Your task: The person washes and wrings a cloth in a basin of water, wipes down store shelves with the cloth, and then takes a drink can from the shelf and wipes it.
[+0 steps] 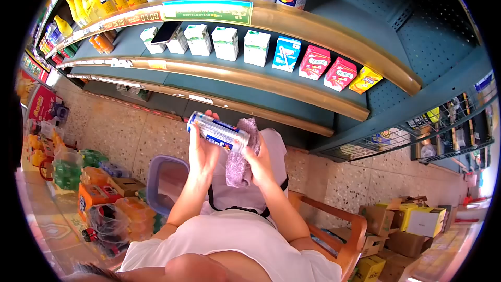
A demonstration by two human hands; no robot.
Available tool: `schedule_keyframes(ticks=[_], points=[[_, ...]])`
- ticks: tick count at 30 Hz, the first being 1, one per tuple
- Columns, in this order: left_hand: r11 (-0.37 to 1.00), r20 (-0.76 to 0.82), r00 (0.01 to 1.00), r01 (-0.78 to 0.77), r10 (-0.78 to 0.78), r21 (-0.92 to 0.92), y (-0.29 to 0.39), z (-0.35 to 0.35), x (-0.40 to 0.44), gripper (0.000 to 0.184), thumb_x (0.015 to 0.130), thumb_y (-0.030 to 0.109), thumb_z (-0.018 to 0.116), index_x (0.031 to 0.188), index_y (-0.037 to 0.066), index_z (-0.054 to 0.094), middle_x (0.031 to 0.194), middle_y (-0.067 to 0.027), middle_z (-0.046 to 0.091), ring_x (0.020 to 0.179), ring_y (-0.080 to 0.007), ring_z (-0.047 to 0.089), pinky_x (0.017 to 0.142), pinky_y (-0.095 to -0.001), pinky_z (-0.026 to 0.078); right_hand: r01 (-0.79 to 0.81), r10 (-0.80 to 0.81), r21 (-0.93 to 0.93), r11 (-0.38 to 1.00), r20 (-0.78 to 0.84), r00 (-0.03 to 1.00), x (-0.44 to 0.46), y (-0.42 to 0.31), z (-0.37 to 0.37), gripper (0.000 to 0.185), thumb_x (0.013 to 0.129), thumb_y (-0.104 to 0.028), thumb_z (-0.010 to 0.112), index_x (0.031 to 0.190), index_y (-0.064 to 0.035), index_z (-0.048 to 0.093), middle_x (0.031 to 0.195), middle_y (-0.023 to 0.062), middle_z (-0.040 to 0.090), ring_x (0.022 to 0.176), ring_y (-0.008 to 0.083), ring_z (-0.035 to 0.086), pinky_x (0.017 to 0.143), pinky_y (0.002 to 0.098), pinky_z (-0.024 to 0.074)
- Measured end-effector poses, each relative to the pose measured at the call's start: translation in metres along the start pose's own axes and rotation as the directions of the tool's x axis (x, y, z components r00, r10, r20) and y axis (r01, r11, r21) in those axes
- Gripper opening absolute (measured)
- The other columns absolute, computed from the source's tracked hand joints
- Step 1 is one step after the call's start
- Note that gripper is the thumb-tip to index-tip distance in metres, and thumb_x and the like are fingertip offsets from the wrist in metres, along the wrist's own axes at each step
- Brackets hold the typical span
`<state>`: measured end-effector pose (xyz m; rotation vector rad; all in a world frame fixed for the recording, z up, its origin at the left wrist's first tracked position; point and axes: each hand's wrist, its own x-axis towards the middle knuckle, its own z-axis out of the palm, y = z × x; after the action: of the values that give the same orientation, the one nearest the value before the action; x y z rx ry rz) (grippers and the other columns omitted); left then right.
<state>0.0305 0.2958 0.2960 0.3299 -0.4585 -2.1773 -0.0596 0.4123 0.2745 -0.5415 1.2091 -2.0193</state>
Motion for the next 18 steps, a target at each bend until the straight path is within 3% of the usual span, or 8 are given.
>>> schedule_keyframes(ticks=[1, 5, 9, 10, 12, 13, 17, 18], points=[[0.999, 0.008, 1.0, 0.029, -0.029, -0.018, -0.002, 0.0, -0.002, 0.054, 0.093, 0.038, 0.065, 0.134, 0.008, 0.048, 0.134, -0.0066, 0.051, 0.13, -0.0221, 0.043, 0.109, -0.0469, 0.037, -0.072, 0.068, -0.125, 0.99, -0.031, 0.997, 0.001, -0.017, 0.015, 0.069, 0.085, -0.034, 0.073, 0.138, -0.0002, 0.045, 0.127, 0.0106, 0.057, 0.119, 0.0199, 0.054, 0.102, 0.0348, 0.0417], [0.977, 0.163, 0.986, -0.002, -0.033, 0.212, -0.001, -0.014, 0.005, 0.049, 0.096, 0.041, 0.059, 0.133, 0.01, 0.048, 0.135, -0.0088, 0.051, 0.129, -0.0231, 0.044, 0.108, -0.0448, 0.036, -0.089, 0.112, 0.18, 0.98, -0.123, 0.986, 0.011, -0.004, 0.004, 0.044, 0.087, -0.015, 0.07, 0.125, -0.0022, 0.053, 0.109, 0.007, 0.063, 0.096, 0.0148, 0.062, 0.083, 0.0301, 0.0508], [0.985, 0.076, 0.997, -0.03, 0.018, 0.169, 0.054, 0.003, 0.065, 0.07, 0.097, 0.069, 0.023, 0.129, 0.012, 0.05, 0.13, -0.0088, 0.055, 0.12, -0.0236, 0.051, 0.107, -0.0429, 0.035, -0.072, 0.11, 0.256, 0.964, -0.136, 0.985, 0.02, -0.013, -0.01, 0.048, 0.084, -0.015, 0.065, 0.128, 0.0007, 0.052, 0.111, 0.012, 0.064, 0.092, 0.0196, 0.066, 0.077, 0.0319, 0.0553], [0.997, 0.109, 0.994, -0.005, -0.003, 0.075, 0.054, 0.002, 0.07, 0.066, 0.099, 0.063, 0.028, 0.126, 0.007, 0.049, 0.121, -0.0111, 0.056, 0.118, -0.0246, 0.051, 0.108, -0.0443, 0.035, -0.069, 0.109, 0.292, 0.954, -0.124, 0.986, 0.021, -0.015, -0.016, 0.05, 0.084, -0.015, 0.065, 0.129, 0.0013, 0.052, 0.111, 0.0125, 0.064, 0.093, 0.02, 0.066, 0.078, 0.0321, 0.0552], [0.97, -0.054, 0.982, -0.169, 0.181, 0.172, 0.107, 0.0, 0.155, 0.071, 0.1, 0.052, 0.043, 0.15, 0.008, 0.02, 0.144, -0.0228, 0.039, 0.127, -0.0344, 0.047, 0.112, -0.0461, 0.034, -0.062, 0.105, 0.361, 0.931, -0.101, 0.989, 0.019, -0.019, -0.025, 0.054, 0.083, -0.016, 0.066, 0.13, 0.0026, 0.051, 0.113, 0.0133, 0.064, 0.094, 0.0209, 0.066, 0.08, 0.0324, 0.055], [0.96, -0.059, 0.973, -0.211, 0.225, 0.187, 0.137, -0.04, 0.215, 0.072, 0.1, 0.044, 0.05, 0.15, 0.004, 0.018, 0.135, -0.0279, 0.043, 0.121, -0.0366, 0.052, 0.106, -0.0429, 0.043, -0.054, 0.108, 0.346, 0.937, -0.137, 0.985, 0.018, -0.016, -0.033, 0.054, 0.082, -0.016, 0.067, 0.13, 0.0028, 0.05, 0.112, 0.0132, 0.064, 0.095, 0.0211, 0.065, 0.081, 0.0325, 0.0547], [0.882, -0.047, 0.954, -0.254, 0.296, 0.397, 0.17, -0.032, 0.281, 0.058, 0.101, 0.037, 0.052, 0.14, -0.001, 0.032, 0.125, -0.0252, 0.05, 0.112, -0.0327, 0.057, 0.097, -0.0392, 0.05, 0.006, 0.06, 0.276, 0.961, -0.229, 0.972, 0.011, -0.009, -0.055, 0.057, 0.08, -0.015, 0.068, 0.131, 0.0026, 0.05, 0.114, 0.0115, 0.064, 0.1, 0.0215, 0.064, 0.088, 0.0328, 0.0526], [0.884, 0.079, 0.959, -0.281, 0.272, 0.373, 0.174, -0.042, 0.292, 0.034, 0.103, 0.025, 0.049, 0.123, -0.002, 0.043, 0.115, -0.0163, 0.057, 0.105, -0.027, 0.06, 0.098, -0.0382, 0.05, 0.017, 0.05, 0.259, 0.966, -0.247, 0.968, 0.007, -0.011, -0.058, 0.056, 0.081, -0.015, 0.068, 0.131, 0.0022, 0.05, 0.114, 0.0115, 0.064, 0.1, 0.0214, 0.064, 0.088, 0.0329, 0.0524]])
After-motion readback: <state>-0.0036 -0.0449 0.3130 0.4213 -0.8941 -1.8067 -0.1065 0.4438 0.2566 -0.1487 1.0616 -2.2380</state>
